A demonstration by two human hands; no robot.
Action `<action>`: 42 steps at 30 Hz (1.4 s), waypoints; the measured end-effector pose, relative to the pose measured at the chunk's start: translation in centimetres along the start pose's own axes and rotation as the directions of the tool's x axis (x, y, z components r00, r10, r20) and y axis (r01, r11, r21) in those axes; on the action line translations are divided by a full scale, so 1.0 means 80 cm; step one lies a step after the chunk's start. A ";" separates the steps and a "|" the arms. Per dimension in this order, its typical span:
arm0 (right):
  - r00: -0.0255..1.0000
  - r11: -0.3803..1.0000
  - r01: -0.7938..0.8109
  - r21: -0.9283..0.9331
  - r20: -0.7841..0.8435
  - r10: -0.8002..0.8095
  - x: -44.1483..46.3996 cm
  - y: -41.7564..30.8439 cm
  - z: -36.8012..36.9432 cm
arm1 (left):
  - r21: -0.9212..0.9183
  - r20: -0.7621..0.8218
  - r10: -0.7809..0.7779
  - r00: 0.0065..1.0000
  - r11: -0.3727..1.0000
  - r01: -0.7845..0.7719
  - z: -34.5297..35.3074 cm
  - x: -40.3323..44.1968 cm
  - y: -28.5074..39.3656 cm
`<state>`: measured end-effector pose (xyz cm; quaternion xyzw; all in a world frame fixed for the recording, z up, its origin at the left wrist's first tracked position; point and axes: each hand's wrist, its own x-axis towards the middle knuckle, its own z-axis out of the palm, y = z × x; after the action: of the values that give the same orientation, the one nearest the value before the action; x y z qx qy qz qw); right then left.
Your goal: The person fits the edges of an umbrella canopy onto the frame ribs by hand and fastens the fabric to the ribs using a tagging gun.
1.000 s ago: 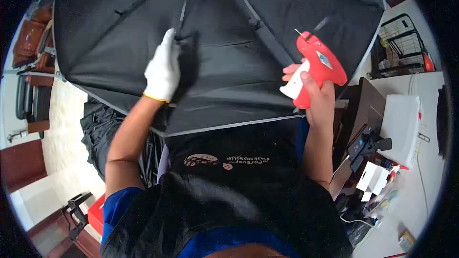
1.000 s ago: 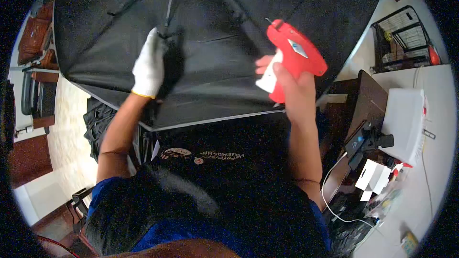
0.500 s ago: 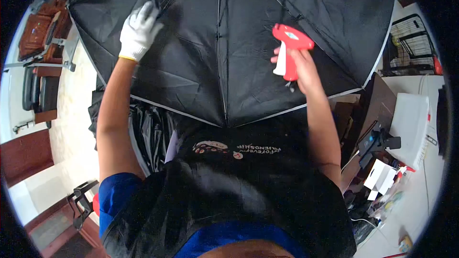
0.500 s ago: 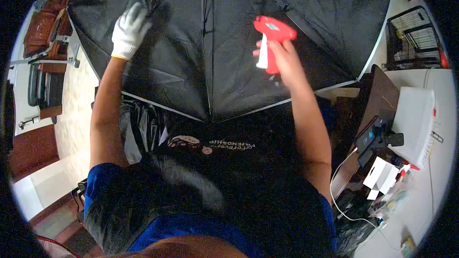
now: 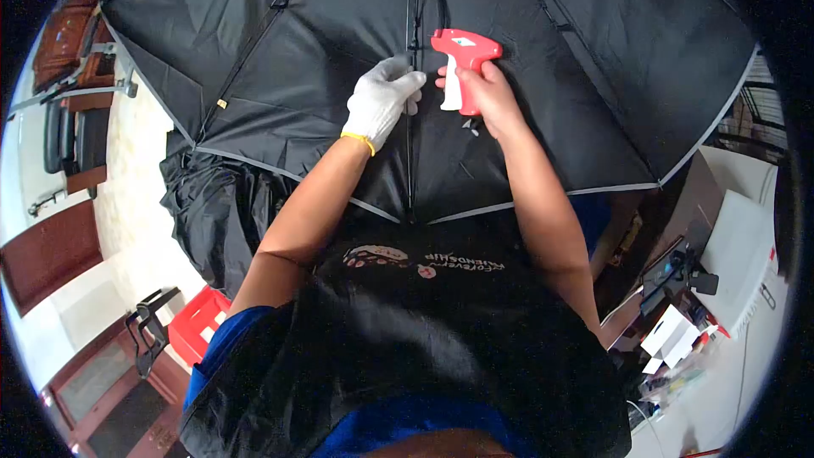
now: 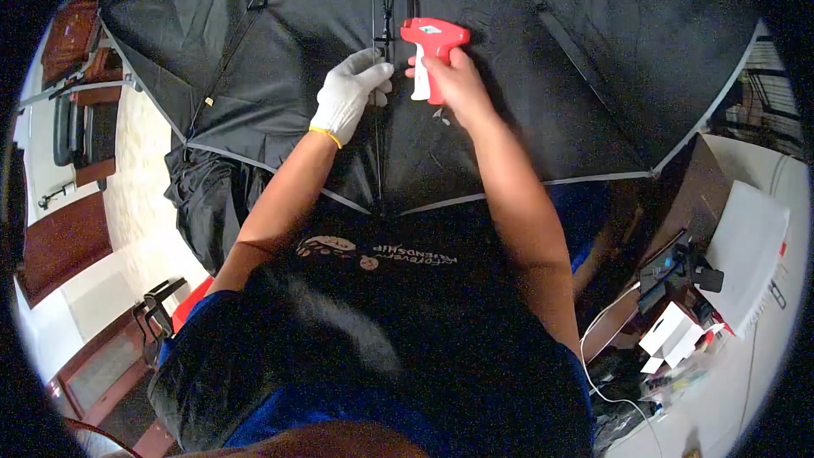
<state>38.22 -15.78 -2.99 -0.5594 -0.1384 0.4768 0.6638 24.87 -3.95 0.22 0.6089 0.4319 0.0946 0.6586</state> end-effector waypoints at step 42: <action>0.986 0.990 -0.137 -0.029 0.095 0.139 0.014 -0.001 -0.005 | -0.568 0.216 0.059 0.975 0.820 0.076 -0.006 0.027 -0.035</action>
<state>39.09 -15.14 -3.41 -0.5512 -0.1365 0.5467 0.6153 24.76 -2.86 -3.22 0.3876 0.3092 0.1477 0.8558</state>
